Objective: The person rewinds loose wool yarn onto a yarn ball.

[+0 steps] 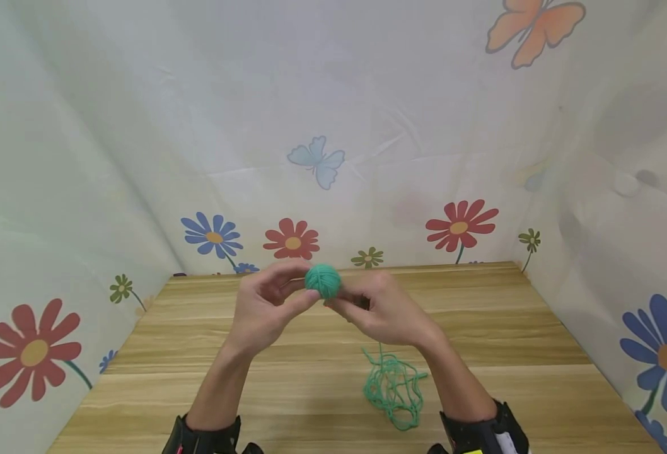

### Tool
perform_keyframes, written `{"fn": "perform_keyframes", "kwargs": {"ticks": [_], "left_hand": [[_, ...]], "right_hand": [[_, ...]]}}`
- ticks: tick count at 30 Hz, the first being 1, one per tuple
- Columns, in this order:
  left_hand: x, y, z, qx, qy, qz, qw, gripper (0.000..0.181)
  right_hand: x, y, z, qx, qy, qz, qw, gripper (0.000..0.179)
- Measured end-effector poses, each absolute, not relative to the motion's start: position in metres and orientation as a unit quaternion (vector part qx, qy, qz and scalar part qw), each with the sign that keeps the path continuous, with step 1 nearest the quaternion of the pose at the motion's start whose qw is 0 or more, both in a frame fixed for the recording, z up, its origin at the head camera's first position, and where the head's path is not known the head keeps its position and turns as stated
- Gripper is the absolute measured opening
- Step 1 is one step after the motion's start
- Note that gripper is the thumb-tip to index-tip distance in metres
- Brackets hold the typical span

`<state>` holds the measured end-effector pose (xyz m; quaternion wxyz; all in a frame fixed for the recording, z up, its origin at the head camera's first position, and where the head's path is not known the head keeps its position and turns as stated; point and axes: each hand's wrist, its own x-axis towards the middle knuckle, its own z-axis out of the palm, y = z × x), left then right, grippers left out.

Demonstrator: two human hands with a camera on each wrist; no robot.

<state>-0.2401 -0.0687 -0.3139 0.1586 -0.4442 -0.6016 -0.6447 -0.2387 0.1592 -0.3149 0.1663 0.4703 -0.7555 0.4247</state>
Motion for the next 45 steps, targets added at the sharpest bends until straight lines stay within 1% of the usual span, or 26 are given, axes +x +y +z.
{"fn": "perform_keyframes", "kwargs": {"ticks": [4, 8, 14, 21, 27, 30, 38, 45], "left_hand": [[-0.234, -0.068, -0.308, -0.423, -0.611, -0.644, 0.183, 0.037], [-0.232, -0.067, -0.304, -0.418, -0.620, -0.637, 0.187, 0.036], [-0.233, -0.067, -0.305, -0.441, -0.625, -0.623, 0.166, 0.035], [-0.232, -0.067, -0.306, -0.468, -0.623, -0.610, 0.145, 0.037], [-0.231, -0.067, -0.307, -0.474, -0.626, -0.606, 0.128, 0.037], [-0.230, -0.066, -0.306, -0.481, -0.623, -0.606, 0.116, 0.036], [-0.228, -0.066, -0.307, -0.503, -0.608, -0.608, 0.085, 0.038], [-0.226, -0.066, -0.306, -0.511, -0.597, -0.614, 0.069, 0.038]], "right_hand": [[-0.234, 0.159, -0.312, 0.489, -0.747, 0.420, 0.158, 0.020], [-0.226, 0.160, -0.307, 0.500, -0.730, 0.437, 0.162, 0.024], [-0.217, 0.162, -0.300, 0.510, -0.688, 0.472, 0.210, 0.033], [-0.216, 0.163, -0.297, 0.493, -0.680, 0.493, 0.228, 0.030], [-0.219, 0.163, -0.295, 0.478, -0.686, 0.479, 0.269, 0.030], [-0.220, 0.164, -0.297, 0.467, -0.693, 0.473, 0.280, 0.031], [-0.228, 0.167, -0.305, 0.435, -0.718, 0.468, 0.275, 0.031], [-0.234, 0.167, -0.308, 0.379, -0.756, 0.476, 0.242, 0.023]]}}
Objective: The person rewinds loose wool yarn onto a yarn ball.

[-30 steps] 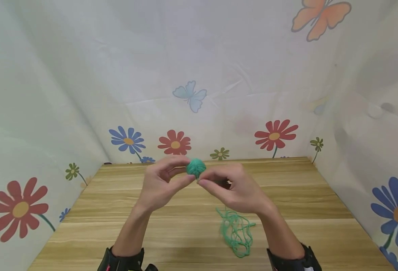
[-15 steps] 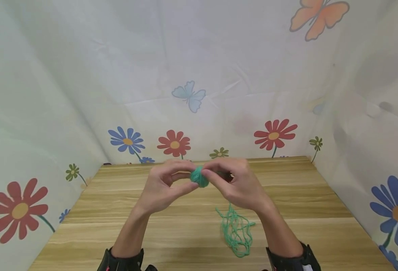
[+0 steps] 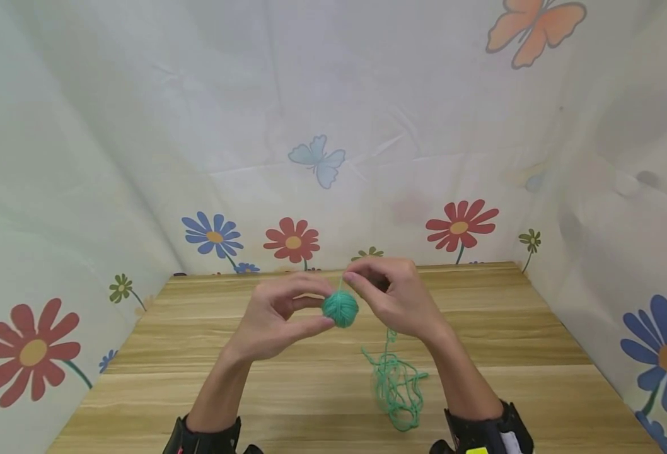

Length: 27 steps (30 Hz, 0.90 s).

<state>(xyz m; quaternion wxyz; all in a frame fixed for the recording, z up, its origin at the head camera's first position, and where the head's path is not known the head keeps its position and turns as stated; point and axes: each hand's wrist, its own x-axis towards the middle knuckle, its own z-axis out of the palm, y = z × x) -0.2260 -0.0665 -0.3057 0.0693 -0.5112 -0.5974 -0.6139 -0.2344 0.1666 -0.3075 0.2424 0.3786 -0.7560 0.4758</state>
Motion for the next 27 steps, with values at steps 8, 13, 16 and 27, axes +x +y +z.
{"fn": "perform_keyframes", "kwargs": {"ticks": [8, 13, 16, 27], "left_hand": [[-0.231, -0.066, -0.313, -0.516, -0.582, -0.625, 0.069, 0.041], [-0.235, -0.066, -0.317, -0.508, -0.568, -0.642, 0.082, 0.041], [-0.236, -0.067, -0.316, -0.502, -0.569, -0.644, 0.100, 0.040], [-0.226, -0.067, -0.301, -0.428, -0.607, -0.649, 0.167, 0.037]], "right_hand": [[-0.221, 0.156, -0.290, 0.337, -0.798, 0.444, 0.228, 0.011], [-0.225, 0.157, -0.298, 0.361, -0.797, 0.437, 0.207, 0.012], [-0.233, 0.159, -0.307, 0.385, -0.792, 0.432, 0.196, 0.017], [-0.235, 0.159, -0.314, 0.482, -0.753, 0.423, 0.150, 0.019]]}}
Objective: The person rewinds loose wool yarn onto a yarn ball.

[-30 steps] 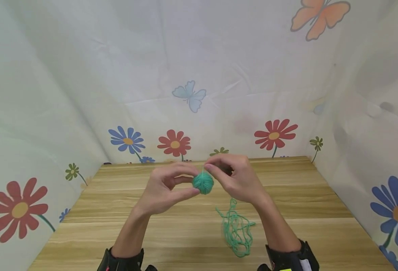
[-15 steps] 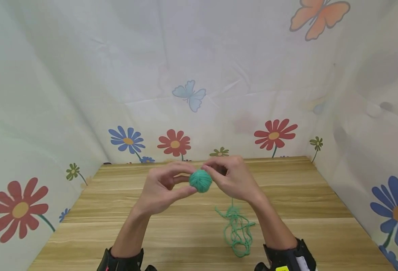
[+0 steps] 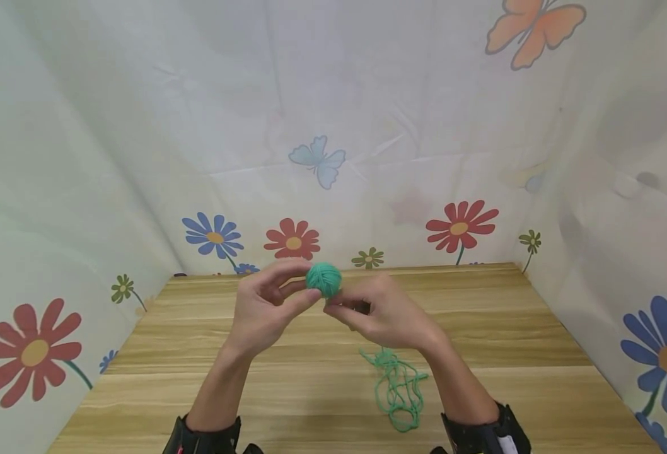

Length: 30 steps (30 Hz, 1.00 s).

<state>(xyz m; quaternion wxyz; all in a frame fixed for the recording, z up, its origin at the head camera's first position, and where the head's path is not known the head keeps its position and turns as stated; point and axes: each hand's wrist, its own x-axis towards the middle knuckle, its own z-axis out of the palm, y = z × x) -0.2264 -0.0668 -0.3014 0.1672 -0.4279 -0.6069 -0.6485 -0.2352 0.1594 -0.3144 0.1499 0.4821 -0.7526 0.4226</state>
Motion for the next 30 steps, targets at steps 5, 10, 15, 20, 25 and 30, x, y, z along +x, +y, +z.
{"fn": "perform_keyframes", "kwargs": {"ticks": [5, 10, 15, 20, 25, 30], "left_hand": [[-0.228, -0.066, -0.303, -0.419, -0.619, -0.640, 0.178, 0.036], [-0.229, -0.065, -0.304, -0.431, -0.626, -0.627, 0.172, 0.035], [-0.229, -0.065, -0.303, -0.452, -0.626, -0.617, 0.154, 0.035], [-0.228, -0.065, -0.303, -0.461, -0.624, -0.614, 0.142, 0.036], [-0.228, -0.065, -0.304, -0.470, -0.618, -0.618, 0.124, 0.035], [-0.227, -0.066, -0.305, -0.479, -0.612, -0.622, 0.098, 0.036]], "right_hand": [[-0.227, 0.161, -0.309, 0.504, -0.728, 0.436, 0.159, 0.023], [-0.220, 0.164, -0.304, 0.506, -0.692, 0.479, 0.189, 0.031], [-0.219, 0.165, -0.302, 0.507, -0.666, 0.507, 0.207, 0.032], [-0.220, 0.165, -0.302, 0.496, -0.666, 0.514, 0.213, 0.029], [-0.221, 0.165, -0.300, 0.492, -0.664, 0.510, 0.239, 0.024], [-0.222, 0.164, -0.300, 0.476, -0.674, 0.495, 0.273, 0.011]]}}
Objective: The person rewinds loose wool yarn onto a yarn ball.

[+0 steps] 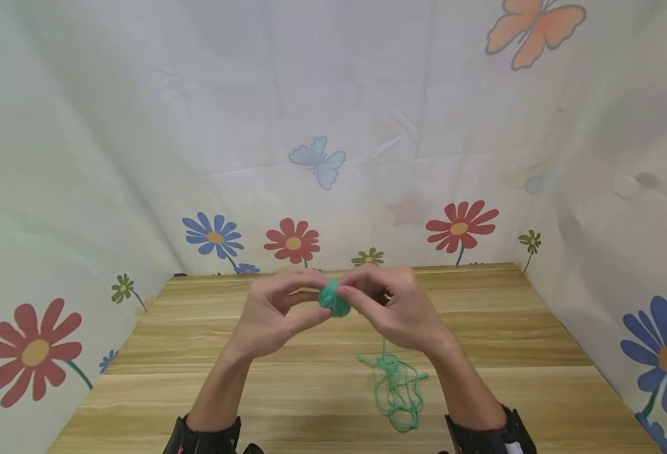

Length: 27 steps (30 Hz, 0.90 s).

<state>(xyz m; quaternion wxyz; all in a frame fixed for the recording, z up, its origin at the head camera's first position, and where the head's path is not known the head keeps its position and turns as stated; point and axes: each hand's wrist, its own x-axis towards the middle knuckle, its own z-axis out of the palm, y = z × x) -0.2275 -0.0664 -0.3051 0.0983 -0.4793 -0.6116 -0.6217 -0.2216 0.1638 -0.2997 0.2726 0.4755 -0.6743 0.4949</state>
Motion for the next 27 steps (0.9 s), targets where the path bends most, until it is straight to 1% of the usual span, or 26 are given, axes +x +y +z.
{"fn": "perform_keyframes", "kwargs": {"ticks": [5, 17, 22, 27], "left_hand": [[-0.226, -0.067, -0.304, -0.489, -0.607, -0.620, 0.084, 0.038], [-0.228, -0.067, -0.309, -0.509, -0.578, -0.636, 0.050, 0.039], [-0.232, -0.067, -0.316, -0.513, -0.566, -0.643, 0.043, 0.040], [-0.234, -0.067, -0.317, -0.514, -0.551, -0.656, 0.046, 0.038]], "right_hand": [[-0.225, 0.165, -0.303, 0.459, -0.682, 0.496, 0.280, 0.004], [-0.242, 0.166, -0.316, 0.448, -0.699, 0.479, 0.286, 0.009], [-0.244, 0.165, -0.316, 0.414, -0.719, 0.480, 0.282, 0.003], [-0.241, 0.163, -0.315, 0.374, -0.753, 0.471, 0.265, 0.012]]}}
